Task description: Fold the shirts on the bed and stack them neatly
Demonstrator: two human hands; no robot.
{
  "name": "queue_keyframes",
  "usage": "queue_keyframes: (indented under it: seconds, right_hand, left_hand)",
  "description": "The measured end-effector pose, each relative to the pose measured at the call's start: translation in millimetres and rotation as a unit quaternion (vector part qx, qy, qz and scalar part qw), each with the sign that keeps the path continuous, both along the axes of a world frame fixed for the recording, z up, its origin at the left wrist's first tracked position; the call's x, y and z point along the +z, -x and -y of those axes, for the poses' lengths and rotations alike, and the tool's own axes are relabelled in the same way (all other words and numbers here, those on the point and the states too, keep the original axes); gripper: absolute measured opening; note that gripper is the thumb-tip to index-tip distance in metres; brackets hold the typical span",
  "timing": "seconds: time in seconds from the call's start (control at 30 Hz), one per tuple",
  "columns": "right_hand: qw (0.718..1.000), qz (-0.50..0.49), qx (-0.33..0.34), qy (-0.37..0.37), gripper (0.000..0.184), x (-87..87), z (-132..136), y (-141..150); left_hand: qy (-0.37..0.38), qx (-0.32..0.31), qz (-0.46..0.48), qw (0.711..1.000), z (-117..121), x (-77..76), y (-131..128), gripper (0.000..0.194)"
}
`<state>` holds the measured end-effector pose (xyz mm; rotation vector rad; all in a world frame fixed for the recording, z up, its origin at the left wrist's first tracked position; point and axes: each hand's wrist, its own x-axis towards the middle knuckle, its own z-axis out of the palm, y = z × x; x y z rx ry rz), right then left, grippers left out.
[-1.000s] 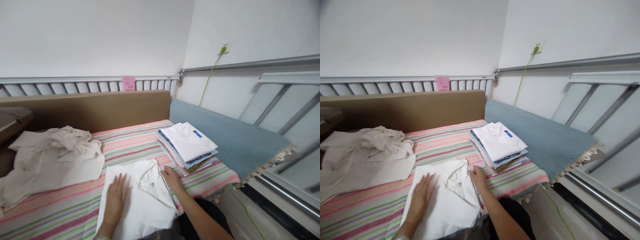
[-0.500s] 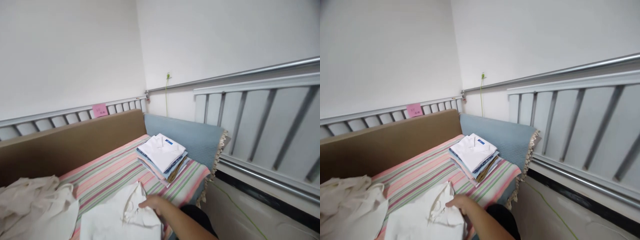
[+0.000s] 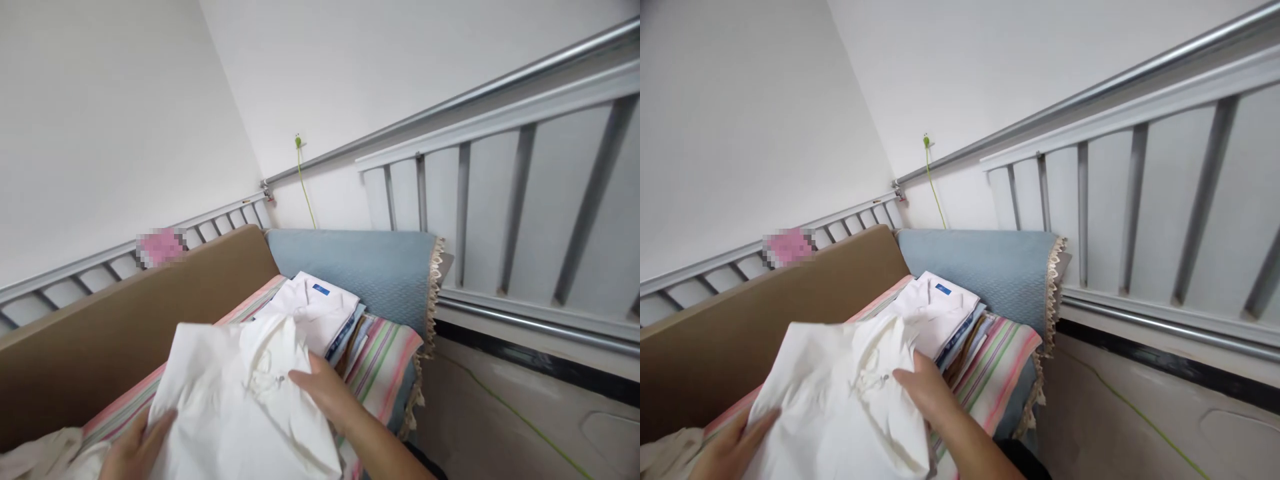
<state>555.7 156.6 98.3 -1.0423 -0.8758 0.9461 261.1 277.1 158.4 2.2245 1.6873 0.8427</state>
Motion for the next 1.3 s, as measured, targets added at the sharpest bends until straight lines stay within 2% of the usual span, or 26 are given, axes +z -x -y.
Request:
queue_keyframes:
  seconds: [0.07,0.13,0.2,0.23,0.27,0.33,0.43,0.5,0.57,0.63,0.8,0.93,1.0,1.03,1.1,1.17,1.23,1.3]
  right_hand:
    - [0.998,0.002,-0.054,-0.018,0.039,19.6,2.5,-26.1]
    - [0.992,0.021,-0.124,-0.032,0.039,33.3,1.6,-47.3]
    - [0.98,0.041,-0.188,-0.041,0.041,38.5,-4.0,-64.7]
    - [0.974,0.047,-0.216,-0.042,0.042,36.7,-9.0,-72.7]
    - [0.969,0.048,-0.241,-0.036,0.044,31.4,-15.5,-80.5]
    - [0.962,0.044,-0.27,0.007,0.047,10.9,-31.7,-95.5]
    - [0.951,0.03,-0.272,0.144,0.046,-30.6,-55.0,-114.3]
    - [0.945,0.024,-0.261,0.194,0.045,-50.2,-63.4,-122.5]
    - [0.948,0.03,-0.254,0.19,0.046,-56.6,-65.2,-127.0]
    - [0.95,0.049,-0.247,0.186,0.047,-53.0,-62.3,-128.5]
    - [0.947,0.08,-0.233,0.208,0.043,-38.6,-49.5,-124.8]
    - [0.957,0.062,-0.139,0.245,0.031,-32.0,-36.7,-124.2]
    - [0.948,0.119,-0.099,0.278,0.022,-27.8,-26.4,-129.5]
    - [0.936,0.17,-0.103,0.291,0.02,-25.1,-20.2,-133.7]
    - [0.9,0.273,-0.162,0.3,0.023,-18.5,-7.2,-143.4]
    - [0.859,0.329,-0.28,0.275,0.026,-11.0,2.9,-150.6]
    - [0.831,0.354,-0.388,0.185,0.03,-5.6,5.6,-150.7]
    - [0.815,0.405,-0.409,0.071,0.034,-6.3,-0.5,-143.3]
  left_hand:
    - [0.002,-0.049,-0.006,0.999,-26.1,34.8,-54.2,0.038]
    - [-0.021,-0.084,-0.022,0.996,-53.8,62.8,-108.6,0.038]
    - [-0.042,-0.112,-0.046,0.992,-85.2,79.8,-159.4,0.036]
    - [-0.049,-0.126,-0.062,0.989,-102.4,83.0,-183.1,0.036]
    - [-0.054,-0.137,-0.08,0.986,-120.2,82.4,-205.5,0.035]
    - [-0.056,-0.145,-0.131,0.979,-155.1,68.6,-246.2,0.035]
    - [-0.017,-0.14,-0.207,0.968,-194.0,24.4,-291.0,0.036]
    - [0.015,-0.142,-0.229,0.963,-205.8,-6.7,-306.8,0.039]
    - [0.025,-0.145,-0.231,0.962,-207.9,-27.4,-312.4,0.041]
    - [0.021,-0.14,-0.228,0.963,-205.1,-34.1,-312.1,0.039]
    - [-0.011,-0.134,-0.204,0.97,-198.0,-19.4,-307.4,0.034]
    - [-0.026,-0.12,-0.206,0.971,-197.4,-11.0,-306.6,0.03]
    - [-0.027,-0.104,-0.217,0.97,-191.6,-8.2,-308.2,0.03]
    - [-0.03,-0.096,-0.222,0.97,-185.7,-7.0,-310.2,0.031]
    - [-0.045,-0.095,-0.23,0.967,-167.1,-5.9,-317.1,0.036]
    - [-0.07,-0.141,-0.233,0.96,-142.3,-8.9,-327.3,0.043]
    - [-0.067,-0.22,-0.242,0.942,-118.1,-18.0,-337.9,0.051]
    - [-0.037,-0.285,-0.265,0.92,-102.1,-31.7,-345.5,0.058]
